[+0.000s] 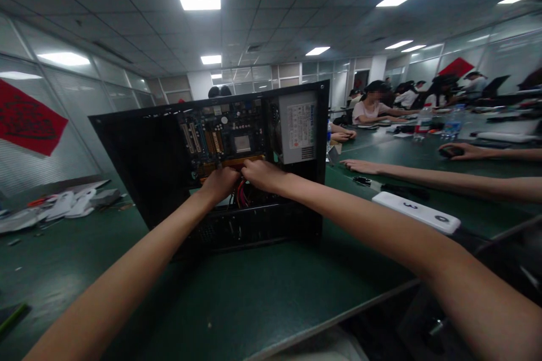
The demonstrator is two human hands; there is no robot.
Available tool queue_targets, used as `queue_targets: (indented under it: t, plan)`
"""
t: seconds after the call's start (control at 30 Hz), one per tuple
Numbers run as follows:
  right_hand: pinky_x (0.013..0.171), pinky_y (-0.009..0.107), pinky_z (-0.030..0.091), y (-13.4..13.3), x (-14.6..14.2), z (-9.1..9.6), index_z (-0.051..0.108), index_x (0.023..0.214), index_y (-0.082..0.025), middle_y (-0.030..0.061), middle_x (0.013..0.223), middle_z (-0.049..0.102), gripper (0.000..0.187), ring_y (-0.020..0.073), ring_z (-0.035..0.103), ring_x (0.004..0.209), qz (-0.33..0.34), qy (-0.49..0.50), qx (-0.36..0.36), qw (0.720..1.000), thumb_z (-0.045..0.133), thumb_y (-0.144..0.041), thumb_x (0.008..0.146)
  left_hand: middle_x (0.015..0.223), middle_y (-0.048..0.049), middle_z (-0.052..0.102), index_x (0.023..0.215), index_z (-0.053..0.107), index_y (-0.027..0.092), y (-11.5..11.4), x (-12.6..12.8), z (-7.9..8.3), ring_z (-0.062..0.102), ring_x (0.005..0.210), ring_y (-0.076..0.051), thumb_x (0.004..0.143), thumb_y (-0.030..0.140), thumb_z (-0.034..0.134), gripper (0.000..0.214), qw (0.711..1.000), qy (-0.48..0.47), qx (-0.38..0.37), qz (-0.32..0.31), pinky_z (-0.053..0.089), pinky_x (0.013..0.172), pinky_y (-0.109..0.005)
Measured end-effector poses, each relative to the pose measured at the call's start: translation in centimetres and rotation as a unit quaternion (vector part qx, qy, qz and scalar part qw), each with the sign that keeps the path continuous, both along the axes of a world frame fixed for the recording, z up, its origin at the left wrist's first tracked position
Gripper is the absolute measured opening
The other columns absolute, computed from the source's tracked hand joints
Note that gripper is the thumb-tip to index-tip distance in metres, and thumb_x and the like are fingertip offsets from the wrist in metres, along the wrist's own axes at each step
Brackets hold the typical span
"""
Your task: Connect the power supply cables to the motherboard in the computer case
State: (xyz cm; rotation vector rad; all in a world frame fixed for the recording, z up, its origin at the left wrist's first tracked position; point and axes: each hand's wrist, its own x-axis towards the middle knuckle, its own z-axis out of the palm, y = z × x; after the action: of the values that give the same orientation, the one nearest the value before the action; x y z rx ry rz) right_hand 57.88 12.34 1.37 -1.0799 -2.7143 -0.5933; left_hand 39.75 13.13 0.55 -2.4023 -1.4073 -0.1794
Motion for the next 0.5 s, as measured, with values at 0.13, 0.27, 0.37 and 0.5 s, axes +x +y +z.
queue_targets:
  t: [0.13,0.27,0.37,0.5]
  plan:
    - [0.095,0.04,0.058,0.8,-0.3,-1.3,0.065,0.128,-0.003,0.0236,0.129,0.064,0.038,0.0302,0.071,0.116,0.006,0.033,-0.01,0.999,0.036,-0.004,0.104,0.112,-0.0164,0.08,0.102,0.083,0.018,0.3,-0.4,-0.2,0.076,0.109,-0.03,0.095,0.014,0.057,0.027,0.999,-0.039,-0.007,-0.009,0.058,0.091,-0.036]
    - [0.095,0.042,0.058,0.8,-0.5,-1.7,0.063,0.129,-0.004,0.0228,0.129,0.064,0.038,0.0315,0.07,0.116,-0.011,0.041,-0.016,0.999,0.033,-0.006,0.105,0.108,-0.0188,0.08,0.1,0.084,0.016,0.3,-0.6,-0.3,0.077,0.107,-0.032,0.094,0.014,0.059,0.026,0.997,-0.068,-0.021,-0.019,0.057,0.087,-0.035]
    - [0.097,0.043,0.057,0.6,-0.5,-1.6,0.062,0.131,-0.005,0.0228,0.131,0.062,0.039,0.0315,0.07,0.117,-0.015,0.038,-0.011,0.999,0.032,-0.007,0.106,0.107,-0.0185,0.081,0.102,0.084,0.017,0.4,-0.8,-0.5,0.077,0.106,-0.032,0.095,0.015,0.058,0.027,0.997,-0.067,-0.019,-0.027,0.056,0.086,-0.035]
    - [0.098,0.041,0.057,0.5,-0.4,-1.6,0.061,0.132,-0.007,0.0213,0.131,0.062,0.038,0.0304,0.07,0.117,-0.018,0.042,-0.011,0.999,0.034,-0.009,0.106,0.108,-0.0137,0.082,0.102,0.085,0.02,1.1,-1.4,-1.1,0.077,0.105,-0.028,0.094,0.014,0.058,0.028,0.994,-0.093,-0.011,-0.048,0.056,0.087,-0.032]
